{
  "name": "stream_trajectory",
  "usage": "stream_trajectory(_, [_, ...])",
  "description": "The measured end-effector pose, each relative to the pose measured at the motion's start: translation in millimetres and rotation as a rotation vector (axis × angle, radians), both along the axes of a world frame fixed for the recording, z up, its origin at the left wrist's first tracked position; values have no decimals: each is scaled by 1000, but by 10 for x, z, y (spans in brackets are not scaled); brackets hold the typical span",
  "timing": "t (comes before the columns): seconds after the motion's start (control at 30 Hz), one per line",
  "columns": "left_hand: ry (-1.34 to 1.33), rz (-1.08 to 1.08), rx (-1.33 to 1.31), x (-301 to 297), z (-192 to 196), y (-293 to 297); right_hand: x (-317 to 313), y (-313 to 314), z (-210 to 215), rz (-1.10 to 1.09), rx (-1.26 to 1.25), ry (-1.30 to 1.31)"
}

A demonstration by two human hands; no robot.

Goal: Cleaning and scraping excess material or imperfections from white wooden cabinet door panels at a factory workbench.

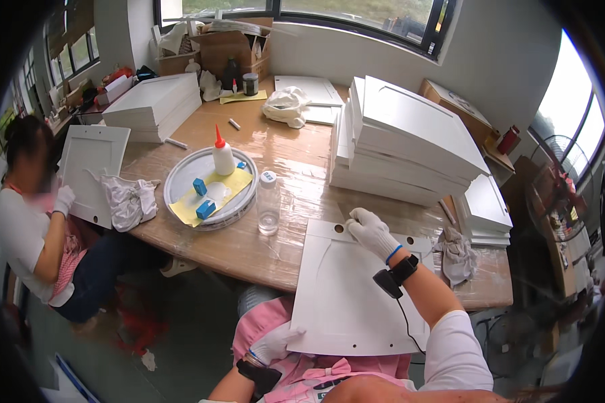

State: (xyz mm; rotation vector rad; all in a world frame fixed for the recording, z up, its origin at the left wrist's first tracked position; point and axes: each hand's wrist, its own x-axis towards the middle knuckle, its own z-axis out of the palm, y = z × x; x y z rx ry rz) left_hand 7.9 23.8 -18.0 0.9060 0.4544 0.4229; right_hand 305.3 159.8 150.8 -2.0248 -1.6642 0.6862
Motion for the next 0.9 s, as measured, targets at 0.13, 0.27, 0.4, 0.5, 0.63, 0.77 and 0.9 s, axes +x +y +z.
stream_trajectory(0.13, [-99,21,-229,53,223,26,-114,-386,-241,81,132,285])
stream_trajectory(0.27, [-46,-20,-267,97,153,43,-80,-580,-445,-43,-5,229])
stream_trajectory(0.4, [-18,51,-240,83,240,-52,-198,-723,-663,45,95,127])
stream_trajectory(0.5, [13,52,-243,53,381,-53,-298,-752,-584,14,-25,146])
stream_trajectory(0.63, [33,47,-233,69,395,-17,-205,-717,-757,102,71,39])
stream_trajectory(0.77, [82,51,-222,75,451,22,-159,-697,-787,263,284,-44])
stream_trajectory(0.9, [-22,85,-257,108,187,-45,-206,-687,-786,303,394,-126])
